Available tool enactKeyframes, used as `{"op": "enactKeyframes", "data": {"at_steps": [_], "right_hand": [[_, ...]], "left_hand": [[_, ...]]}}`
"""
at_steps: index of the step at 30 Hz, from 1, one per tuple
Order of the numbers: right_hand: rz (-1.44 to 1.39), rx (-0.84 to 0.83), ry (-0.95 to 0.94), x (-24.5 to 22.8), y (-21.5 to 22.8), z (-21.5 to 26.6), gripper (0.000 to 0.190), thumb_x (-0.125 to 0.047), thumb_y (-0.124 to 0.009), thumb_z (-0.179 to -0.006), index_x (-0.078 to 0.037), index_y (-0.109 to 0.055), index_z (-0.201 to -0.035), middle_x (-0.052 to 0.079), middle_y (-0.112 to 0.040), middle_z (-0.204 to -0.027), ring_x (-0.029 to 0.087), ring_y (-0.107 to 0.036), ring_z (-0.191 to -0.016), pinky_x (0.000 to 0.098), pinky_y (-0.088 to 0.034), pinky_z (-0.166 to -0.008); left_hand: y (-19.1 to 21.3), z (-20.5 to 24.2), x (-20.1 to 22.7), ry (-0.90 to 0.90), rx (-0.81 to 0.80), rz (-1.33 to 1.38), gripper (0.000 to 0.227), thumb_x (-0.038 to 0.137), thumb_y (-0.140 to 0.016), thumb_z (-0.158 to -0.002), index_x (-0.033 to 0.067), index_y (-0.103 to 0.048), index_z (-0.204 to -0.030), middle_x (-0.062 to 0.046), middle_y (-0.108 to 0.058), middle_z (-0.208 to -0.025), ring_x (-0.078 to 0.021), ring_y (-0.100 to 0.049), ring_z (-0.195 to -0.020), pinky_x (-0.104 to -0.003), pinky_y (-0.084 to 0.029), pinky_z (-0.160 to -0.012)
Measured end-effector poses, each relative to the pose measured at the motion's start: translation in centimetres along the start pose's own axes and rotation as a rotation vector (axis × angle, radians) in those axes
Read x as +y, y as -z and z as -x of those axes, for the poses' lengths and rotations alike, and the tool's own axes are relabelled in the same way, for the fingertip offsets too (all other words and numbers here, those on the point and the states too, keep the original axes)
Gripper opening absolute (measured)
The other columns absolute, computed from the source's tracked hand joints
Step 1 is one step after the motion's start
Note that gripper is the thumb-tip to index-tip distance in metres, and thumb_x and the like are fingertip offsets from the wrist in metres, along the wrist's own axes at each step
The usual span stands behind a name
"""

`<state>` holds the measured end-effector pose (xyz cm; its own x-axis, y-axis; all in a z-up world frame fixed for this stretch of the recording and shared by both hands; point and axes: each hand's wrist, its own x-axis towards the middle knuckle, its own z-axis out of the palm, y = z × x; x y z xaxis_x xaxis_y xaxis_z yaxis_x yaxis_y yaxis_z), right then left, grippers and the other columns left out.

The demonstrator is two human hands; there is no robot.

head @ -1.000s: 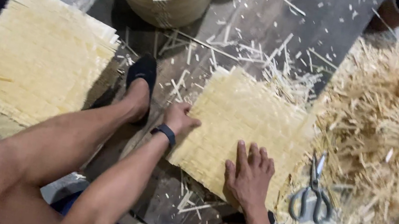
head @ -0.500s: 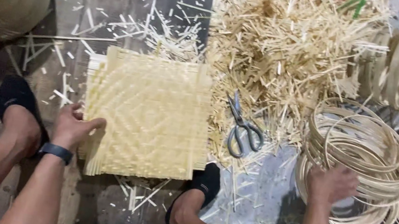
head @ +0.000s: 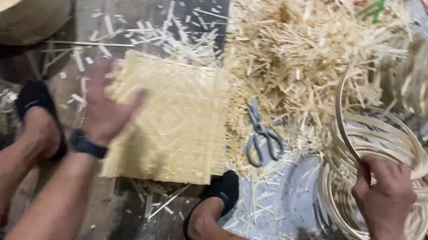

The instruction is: Assembling and trimming bamboo steamer baskets.

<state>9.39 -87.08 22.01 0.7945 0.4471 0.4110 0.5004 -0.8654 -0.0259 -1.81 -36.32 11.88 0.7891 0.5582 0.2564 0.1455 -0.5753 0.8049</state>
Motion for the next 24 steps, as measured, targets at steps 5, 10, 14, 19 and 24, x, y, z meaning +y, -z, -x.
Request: {"op": "enactKeyframes", "data": {"at_steps": [5,10,14,19,24], "right_hand": [[-0.984,-0.136,-0.239,-12.6,6.2,-9.2,0.022,-0.021,-0.067,-0.102,-0.003,-0.058,-0.111,0.008,-0.069,-0.096,0.017,-0.072,-0.088,0.0330,-0.063,-0.082],[-1.290,-0.163,-0.225,-16.6,5.5,-15.3,0.031,-0.028,-0.065,-0.110,0.002,-0.058,-0.115,0.012,-0.067,-0.099,0.024,-0.072,-0.087,0.0366,-0.063,-0.083],[-0.825,-0.267,-0.114,-15.0,-0.3,-15.1,0.052,-0.045,-0.049,-0.114,0.002,-0.063,-0.128,0.013,-0.070,-0.103,0.026,-0.070,-0.099,0.0388,-0.057,-0.090],[-1.708,-0.510,-0.729,-14.9,-13.3,-12.4,0.058,-0.056,-0.046,-0.105,-0.006,-0.071,-0.121,0.005,-0.061,-0.075,0.019,-0.057,-0.069,0.0375,-0.049,-0.067],[-1.814,-0.344,-0.931,-18.2,-14.3,-9.6,0.048,-0.050,-0.064,-0.106,-0.017,-0.049,-0.075,-0.006,-0.033,-0.055,0.007,-0.031,-0.043,0.0240,-0.026,-0.038]], "left_hand": [[-3.7,3.4,11.4,-0.651,-0.268,0.211,0.074,0.043,-0.080,-0.087,0.0066,-0.052,-0.145,-0.020,-0.061,-0.146,-0.0349,-0.053,-0.141,-0.056,-0.039,-0.119],[-3.3,4.3,8.3,-0.425,-0.207,0.739,0.016,0.026,-0.058,-0.116,0.0145,-0.068,-0.115,-0.010,-0.077,-0.103,-0.0170,-0.074,-0.100,-0.035,-0.061,-0.089],[3.2,0.9,4.2,0.290,-0.102,0.974,0.031,0.029,-0.050,-0.106,0.0065,-0.070,-0.097,0.001,-0.056,-0.061,-0.0080,-0.046,-0.048,-0.023,-0.035,-0.039],[4.3,-2.2,-1.8,0.728,-0.186,1.411,0.036,0.038,-0.056,-0.104,0.0059,-0.066,-0.093,0.003,-0.049,-0.059,-0.0074,-0.041,-0.048,-0.022,-0.029,-0.039],[2.0,2.1,-4.8,0.880,-0.162,1.390,0.039,0.041,-0.062,-0.102,0.0089,-0.063,-0.081,0.006,-0.043,-0.055,-0.0071,-0.038,-0.046,-0.022,-0.030,-0.040]]}}
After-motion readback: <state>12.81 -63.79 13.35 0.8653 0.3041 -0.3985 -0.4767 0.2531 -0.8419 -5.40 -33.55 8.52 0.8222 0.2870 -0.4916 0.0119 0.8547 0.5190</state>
